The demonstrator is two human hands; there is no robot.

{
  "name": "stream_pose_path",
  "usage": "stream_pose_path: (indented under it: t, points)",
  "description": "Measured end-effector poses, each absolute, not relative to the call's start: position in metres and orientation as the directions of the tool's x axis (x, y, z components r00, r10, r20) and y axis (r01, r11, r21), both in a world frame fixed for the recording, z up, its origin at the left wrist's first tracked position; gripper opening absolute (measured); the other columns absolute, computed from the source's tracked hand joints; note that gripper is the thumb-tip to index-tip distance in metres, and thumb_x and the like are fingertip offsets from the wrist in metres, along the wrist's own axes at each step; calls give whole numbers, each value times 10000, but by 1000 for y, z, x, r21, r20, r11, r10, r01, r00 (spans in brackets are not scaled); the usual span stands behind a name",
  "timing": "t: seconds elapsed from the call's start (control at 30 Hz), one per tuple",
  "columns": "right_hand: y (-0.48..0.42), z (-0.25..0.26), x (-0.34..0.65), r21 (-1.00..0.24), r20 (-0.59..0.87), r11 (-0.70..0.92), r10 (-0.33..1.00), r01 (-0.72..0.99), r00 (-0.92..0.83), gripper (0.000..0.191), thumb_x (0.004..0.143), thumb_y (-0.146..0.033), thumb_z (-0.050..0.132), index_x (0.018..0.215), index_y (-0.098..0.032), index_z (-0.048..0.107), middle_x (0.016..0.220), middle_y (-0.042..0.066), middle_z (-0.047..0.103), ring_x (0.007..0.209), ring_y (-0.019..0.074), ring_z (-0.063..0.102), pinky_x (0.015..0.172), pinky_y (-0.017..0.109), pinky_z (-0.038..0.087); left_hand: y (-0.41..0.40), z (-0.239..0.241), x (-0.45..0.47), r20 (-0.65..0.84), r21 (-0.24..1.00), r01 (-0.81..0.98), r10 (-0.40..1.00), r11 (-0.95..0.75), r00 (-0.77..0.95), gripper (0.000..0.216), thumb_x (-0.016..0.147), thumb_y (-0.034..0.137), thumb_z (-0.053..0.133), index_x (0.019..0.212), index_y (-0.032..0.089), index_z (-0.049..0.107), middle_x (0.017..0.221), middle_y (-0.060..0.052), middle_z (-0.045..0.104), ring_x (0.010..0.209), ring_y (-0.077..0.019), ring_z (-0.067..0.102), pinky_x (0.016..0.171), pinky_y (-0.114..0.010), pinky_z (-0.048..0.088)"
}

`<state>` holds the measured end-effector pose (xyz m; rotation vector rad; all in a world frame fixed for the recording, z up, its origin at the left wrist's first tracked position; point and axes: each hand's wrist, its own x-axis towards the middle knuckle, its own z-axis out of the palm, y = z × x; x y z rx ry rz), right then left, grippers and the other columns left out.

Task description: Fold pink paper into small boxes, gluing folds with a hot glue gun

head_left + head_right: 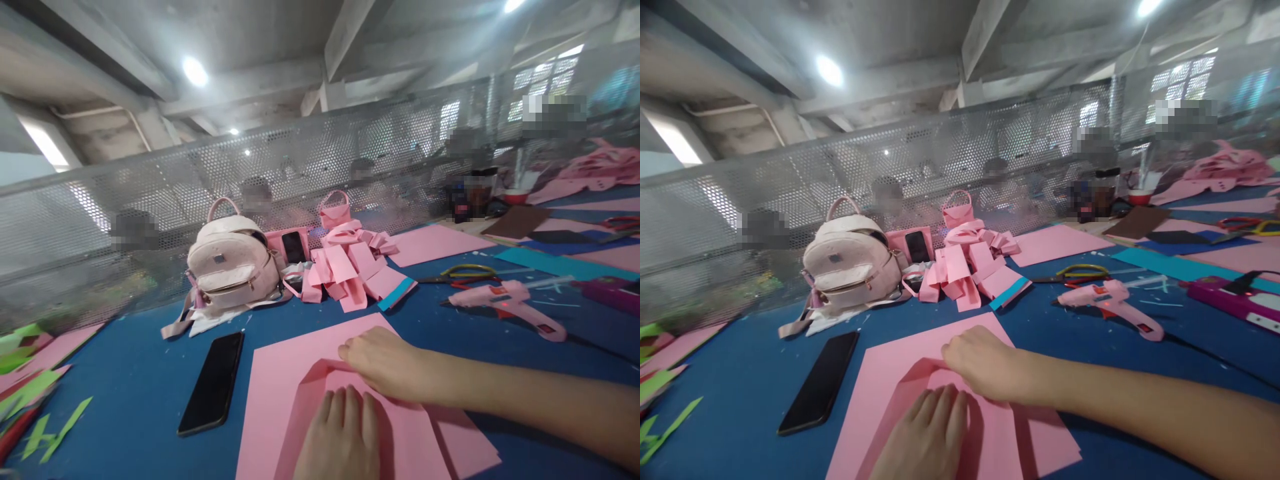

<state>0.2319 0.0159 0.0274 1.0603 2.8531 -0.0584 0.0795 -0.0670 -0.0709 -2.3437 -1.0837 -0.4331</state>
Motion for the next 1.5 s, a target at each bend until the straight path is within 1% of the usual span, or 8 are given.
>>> stream_pose_path:
  t: [0.13, 0.33, 0.5, 0.7, 0.83, 1.13, 1.37, 1.5]
  points:
    - [15, 27, 233, -1, -103, 787, 613, 617, -783, 318, 639, 13, 620, 925, -125, 633, 866, 94, 697, 715, 201, 642, 564, 263, 282, -59, -51, 73, 375, -380, 749, 650, -542, 661, 376, 800, 159, 570, 1149, 35, 637, 1109, -218, 688, 957, -327, 680, 758, -407, 572]
    - [12, 37, 231, 22, -168, 784, 615, 621, -770, 331, 603, 39, 620, 885, -134, 621, 879, 82, 702, 737, 226, 660, 521, 290, 216, -61, -30, 78, 314, -337, 809, 752, -482, 579, 286, 732, 104, 619, 1006, 117, 700, 946, -146, 727, 843, -298, 688, 740, -428, 573]
    - [11, 40, 230, 37, -200, 780, 619, 625, -760, 396, 556, 44, 649, 914, -123, 619, 909, 82, 708, 775, 245, 675, 514, 299, 201, -60, -28, 76, 379, -377, 788, 695, -487, 611, 275, 715, 118, 633, 978, 116, 712, 923, -147, 731, 838, -295, 683, 742, -425, 567]
    - [13, 33, 232, 27, -125, 789, 612, 614, -781, 328, 639, 30, 604, 924, -132, 625, 892, 92, 712, 769, 238, 673, 530, 305, 202, -58, -27, 73, 484, -433, 768, 597, -472, 640, 308, 660, 127, 676, 961, 94, 734, 759, -119, 727, 706, -264, 674, 693, -396, 560]
    - [12, 33, 231, 18, -128, 771, 633, 636, -764, 320, 646, 36, 602, 915, -135, 632, 873, 91, 709, 753, 229, 667, 538, 293, 226, -62, -33, 72, 514, -468, 761, 563, -449, 647, 334, 651, 116, 671, 973, 63, 739, 787, -149, 739, 743, -288, 689, 704, -404, 556]
    - [14, 31, 232, 14, -118, 785, 616, 619, -779, 265, 654, 21, 595, 864, -137, 629, 830, 86, 704, 694, 222, 655, 518, 294, 199, -84, -50, 74, 386, -448, 798, 718, -403, 579, 380, 776, 119, 607, 1142, 65, 696, 952, -194, 741, 986, -343, 656, 807, -464, 513]
    - [13, 34, 228, 28, -106, 772, 634, 635, -766, 151, 754, -38, 569, 840, -138, 641, 771, 85, 698, 640, 196, 644, 515, 284, 234, -77, -87, 78, 550, -418, 802, 583, -427, 598, 375, 855, 235, 506, 1134, 81, 704, 1097, -184, 707, 1058, -338, 602, 850, -496, 487]
    - [16, 36, 228, -35, -113, 775, 625, 631, -773, 173, 754, -46, 585, 892, -120, 658, 796, 104, 699, 684, 211, 653, 536, 267, 261, -63, -75, 79, 521, -376, 777, 579, -504, 627, 376, 850, 174, 495, 1175, 89, 664, 1178, -132, 679, 1099, -289, 585, 835, -405, 521]
